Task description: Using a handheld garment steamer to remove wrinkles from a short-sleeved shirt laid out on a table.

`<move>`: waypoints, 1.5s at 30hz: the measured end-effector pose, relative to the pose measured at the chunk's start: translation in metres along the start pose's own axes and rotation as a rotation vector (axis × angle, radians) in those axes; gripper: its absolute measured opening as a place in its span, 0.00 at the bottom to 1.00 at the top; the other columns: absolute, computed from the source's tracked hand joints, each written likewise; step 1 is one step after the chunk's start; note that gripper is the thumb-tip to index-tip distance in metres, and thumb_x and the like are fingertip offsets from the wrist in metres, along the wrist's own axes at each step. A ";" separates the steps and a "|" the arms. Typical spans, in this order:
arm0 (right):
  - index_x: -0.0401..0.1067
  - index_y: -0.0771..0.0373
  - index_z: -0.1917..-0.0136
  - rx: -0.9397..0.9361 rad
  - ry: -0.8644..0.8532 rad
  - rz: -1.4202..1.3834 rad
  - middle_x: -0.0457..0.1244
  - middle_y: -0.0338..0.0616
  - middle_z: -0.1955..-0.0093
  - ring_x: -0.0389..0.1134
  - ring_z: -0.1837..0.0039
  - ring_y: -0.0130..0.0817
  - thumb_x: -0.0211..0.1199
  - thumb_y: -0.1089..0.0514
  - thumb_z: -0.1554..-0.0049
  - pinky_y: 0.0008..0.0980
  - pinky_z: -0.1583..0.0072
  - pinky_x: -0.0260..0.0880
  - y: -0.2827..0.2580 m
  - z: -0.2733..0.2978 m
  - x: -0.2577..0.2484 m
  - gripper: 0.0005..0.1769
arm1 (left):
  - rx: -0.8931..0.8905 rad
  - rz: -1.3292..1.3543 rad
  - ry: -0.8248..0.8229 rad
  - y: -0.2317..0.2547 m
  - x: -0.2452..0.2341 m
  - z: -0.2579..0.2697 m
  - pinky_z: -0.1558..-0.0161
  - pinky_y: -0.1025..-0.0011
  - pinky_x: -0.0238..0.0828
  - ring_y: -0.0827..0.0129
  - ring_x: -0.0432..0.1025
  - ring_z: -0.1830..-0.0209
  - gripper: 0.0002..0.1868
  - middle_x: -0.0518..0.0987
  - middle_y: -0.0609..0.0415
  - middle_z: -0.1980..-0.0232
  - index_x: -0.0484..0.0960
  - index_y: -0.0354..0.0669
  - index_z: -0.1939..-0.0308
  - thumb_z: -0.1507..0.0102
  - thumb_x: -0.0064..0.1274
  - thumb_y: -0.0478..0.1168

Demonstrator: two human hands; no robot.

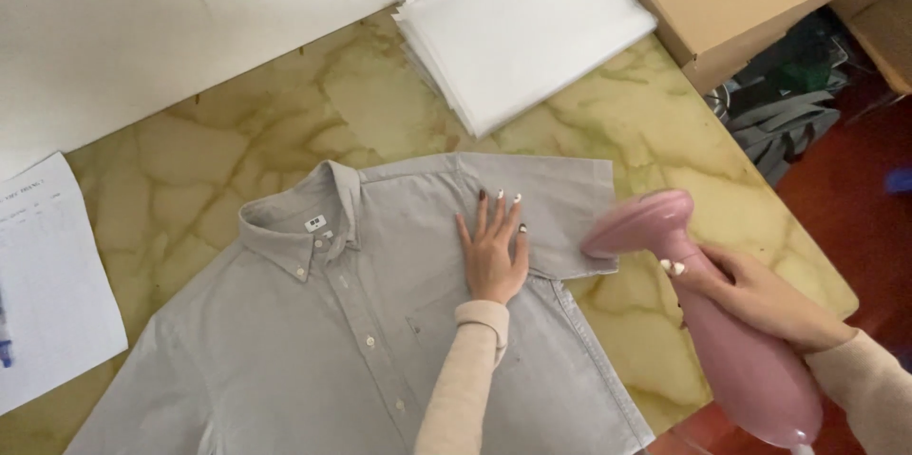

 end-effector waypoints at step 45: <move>0.66 0.62 0.59 -0.171 -0.185 -0.077 0.65 0.43 0.63 0.69 0.64 0.32 0.51 0.54 0.51 0.29 0.56 0.69 0.049 0.044 0.129 0.11 | 0.378 -0.080 -0.194 -0.023 -0.067 0.082 0.36 0.52 0.35 0.52 0.49 0.34 0.20 0.64 0.49 0.38 0.68 0.50 0.43 0.37 0.29 0.43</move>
Point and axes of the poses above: each hand's wrist, its own z-axis away from the middle knuckle, its own x-axis out of the palm, y = z × x, the point moved 5 cm from there along -z, towards the middle knuckle
